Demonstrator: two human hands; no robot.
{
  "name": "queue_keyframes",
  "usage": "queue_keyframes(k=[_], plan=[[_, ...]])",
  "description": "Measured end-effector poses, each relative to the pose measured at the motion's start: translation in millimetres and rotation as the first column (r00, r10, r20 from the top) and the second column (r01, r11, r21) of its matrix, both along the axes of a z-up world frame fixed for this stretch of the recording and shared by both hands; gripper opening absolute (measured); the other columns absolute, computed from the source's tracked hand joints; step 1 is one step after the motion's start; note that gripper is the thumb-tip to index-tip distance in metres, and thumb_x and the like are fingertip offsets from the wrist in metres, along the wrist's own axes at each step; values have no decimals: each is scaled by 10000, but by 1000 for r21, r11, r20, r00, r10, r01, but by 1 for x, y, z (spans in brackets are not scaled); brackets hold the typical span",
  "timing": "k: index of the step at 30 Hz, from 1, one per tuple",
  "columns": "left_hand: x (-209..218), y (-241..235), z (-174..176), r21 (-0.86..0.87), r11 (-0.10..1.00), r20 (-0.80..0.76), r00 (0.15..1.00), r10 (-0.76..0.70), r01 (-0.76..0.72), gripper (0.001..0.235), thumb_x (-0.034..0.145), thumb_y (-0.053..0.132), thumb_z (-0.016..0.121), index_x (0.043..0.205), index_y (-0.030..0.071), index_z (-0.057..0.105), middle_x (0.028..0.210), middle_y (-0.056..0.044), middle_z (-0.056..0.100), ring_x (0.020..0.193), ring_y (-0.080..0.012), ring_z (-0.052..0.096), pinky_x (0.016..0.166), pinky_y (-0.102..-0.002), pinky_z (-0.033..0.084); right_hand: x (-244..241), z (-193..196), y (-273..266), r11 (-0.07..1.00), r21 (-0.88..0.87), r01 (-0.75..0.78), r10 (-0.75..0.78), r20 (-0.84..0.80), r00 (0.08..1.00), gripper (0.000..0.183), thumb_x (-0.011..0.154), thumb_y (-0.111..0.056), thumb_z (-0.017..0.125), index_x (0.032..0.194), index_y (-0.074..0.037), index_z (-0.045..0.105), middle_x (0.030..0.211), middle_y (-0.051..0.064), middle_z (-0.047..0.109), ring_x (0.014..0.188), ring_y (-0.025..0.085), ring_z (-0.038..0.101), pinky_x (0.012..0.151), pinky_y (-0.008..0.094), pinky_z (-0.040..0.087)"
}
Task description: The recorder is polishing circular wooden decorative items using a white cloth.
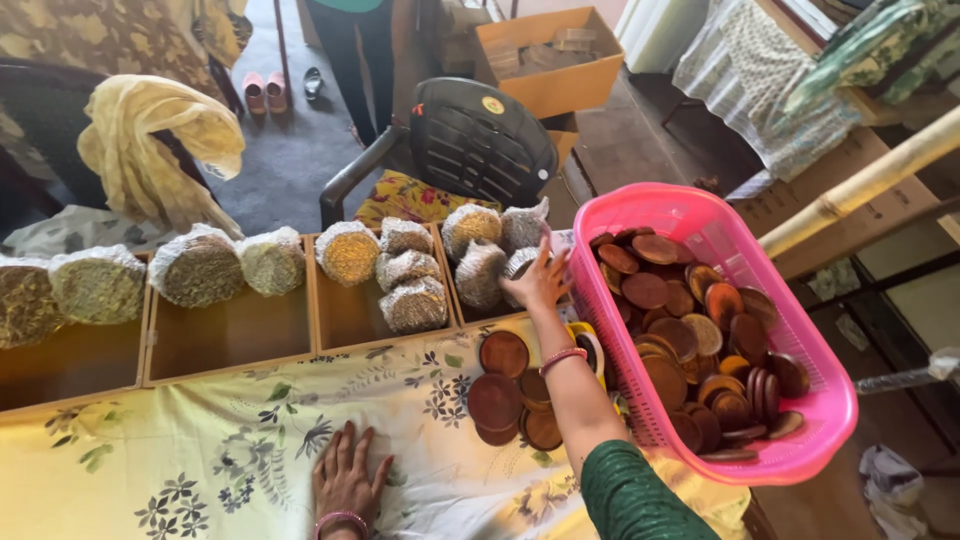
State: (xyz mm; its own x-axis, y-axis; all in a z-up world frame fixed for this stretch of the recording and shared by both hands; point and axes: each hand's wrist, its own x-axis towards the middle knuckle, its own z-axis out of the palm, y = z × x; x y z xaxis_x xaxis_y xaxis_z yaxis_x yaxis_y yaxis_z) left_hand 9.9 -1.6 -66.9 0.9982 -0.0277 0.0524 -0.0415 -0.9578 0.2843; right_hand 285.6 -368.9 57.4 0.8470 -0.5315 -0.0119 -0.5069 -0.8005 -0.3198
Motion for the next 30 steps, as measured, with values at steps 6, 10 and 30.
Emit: queue_keyframes(k=[6,10,30], plan=[[-7,3,16,-66,995,85,994,-71,77,648,900,610,491,1448,265,494,1618,-34,363,1506,-229,297,1202,-444,232,-49,34,-42,983,-38,-181,183,363,914,1133,672,-459,907,1579,-170,293,1647,259,190,1501,456,260,1178,570,262],[-6,5,15,-51,997,106,993,-56,62,651,914,588,506,1466,243,510,1625,-66,382,1518,-260,309,1198,-469,242,-112,103,-99,960,-88,-264,267,557,786,778,793,-385,862,1430,-70,545,1499,252,497,1380,409,492,1112,471,442],[-120,14,26,-60,975,67,975,-211,215,669,877,589,551,1419,197,538,1585,-114,380,1472,-274,322,1216,-472,200,-310,-23,-66,978,-140,-152,154,-2,988,1264,591,-229,924,1573,-161,131,1540,227,379,1348,419,424,1077,508,375]])
